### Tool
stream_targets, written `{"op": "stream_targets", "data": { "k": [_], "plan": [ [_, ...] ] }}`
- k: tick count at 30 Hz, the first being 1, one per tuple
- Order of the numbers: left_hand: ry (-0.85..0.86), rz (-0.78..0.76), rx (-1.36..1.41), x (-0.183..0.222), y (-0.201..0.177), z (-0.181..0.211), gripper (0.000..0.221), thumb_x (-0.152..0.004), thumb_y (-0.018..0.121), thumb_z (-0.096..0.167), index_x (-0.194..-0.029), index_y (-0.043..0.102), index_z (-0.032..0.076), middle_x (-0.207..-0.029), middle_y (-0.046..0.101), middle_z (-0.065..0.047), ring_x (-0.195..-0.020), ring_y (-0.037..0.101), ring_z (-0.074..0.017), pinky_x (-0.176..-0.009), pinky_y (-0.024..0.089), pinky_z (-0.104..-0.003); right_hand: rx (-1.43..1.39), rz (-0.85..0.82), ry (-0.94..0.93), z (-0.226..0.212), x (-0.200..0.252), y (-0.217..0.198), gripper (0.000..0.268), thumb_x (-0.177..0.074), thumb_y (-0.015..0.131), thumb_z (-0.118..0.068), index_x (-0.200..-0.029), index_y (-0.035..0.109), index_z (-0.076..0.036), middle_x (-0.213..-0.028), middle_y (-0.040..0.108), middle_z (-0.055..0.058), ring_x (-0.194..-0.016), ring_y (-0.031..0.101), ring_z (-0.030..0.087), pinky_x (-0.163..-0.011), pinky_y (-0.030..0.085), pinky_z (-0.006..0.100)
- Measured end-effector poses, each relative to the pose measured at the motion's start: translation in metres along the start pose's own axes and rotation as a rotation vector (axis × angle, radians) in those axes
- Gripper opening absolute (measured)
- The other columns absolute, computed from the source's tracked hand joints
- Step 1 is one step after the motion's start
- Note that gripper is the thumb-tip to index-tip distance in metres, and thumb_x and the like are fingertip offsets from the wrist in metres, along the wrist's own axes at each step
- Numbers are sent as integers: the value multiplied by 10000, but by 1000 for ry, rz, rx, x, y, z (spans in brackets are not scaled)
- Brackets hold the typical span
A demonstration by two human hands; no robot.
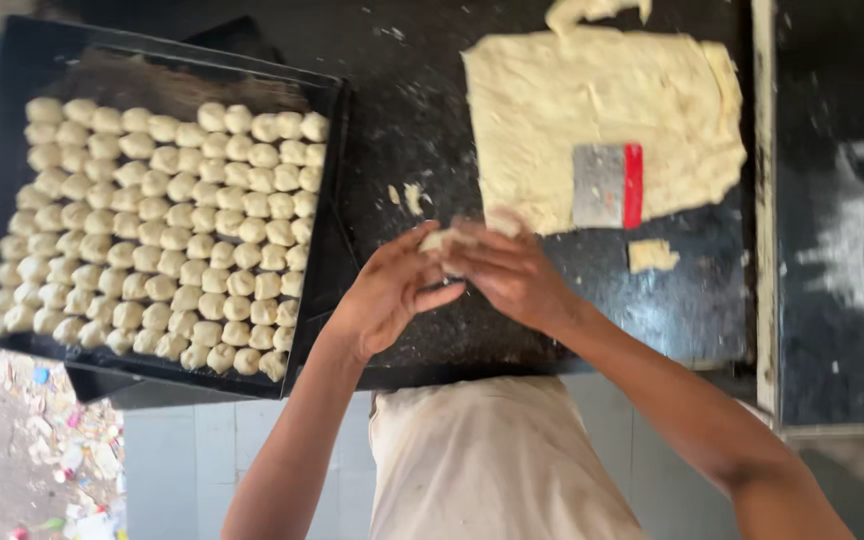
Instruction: The person uses a bench scraper to divide dough on a counter, then shapes the small pieces into balls by hand and places them into a metal tray.
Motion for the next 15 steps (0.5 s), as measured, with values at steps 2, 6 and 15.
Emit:
{"op": "stream_targets", "data": {
  "k": [2, 6, 15],
  "plan": [
    [67, 68, -298, 14, -3, 5, 289, -1046, 459, 60, -1290, 612, 32, -1166, 726, -78, -1015, 751, -159, -895, 652, -332, -189, -21, 154, 12, -2, 6, 396, -895, 787, -58, -1285, 731, -96, -1308, 714, 97, -1297, 632, 238, -1110, 540, 431],
    [552, 111, -519, 30, 1, 18, 308, -945, 572, -104, -1228, 634, 0, -1254, 675, -95, -1109, 688, -169, -958, 607, -314, -892, -112, 858, 72, 15, 48, 446, -831, 807, -94, -1267, 714, -107, -1204, 728, 120, -1118, 671, 205, -994, 559, 374],
    [487, 290, -326, -1, -70, -1, 172, -921, 685, -93, -1073, 709, -16, -1168, 749, -136, -1016, 725, -180, -915, 617, -295, -1621, -385, 664, 9, 74, 58, 137, -953, 844, -41, -985, 747, 51, -989, 752, 190, -1007, 716, 256, -926, 577, 394]
  ]
}}
Point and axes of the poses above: each hand's wrist, its own x-axis away from the middle knuckle, its own y-axis out of the palm, z = x × y, the point moved 8 cm from there along -x, towards the middle knuckle
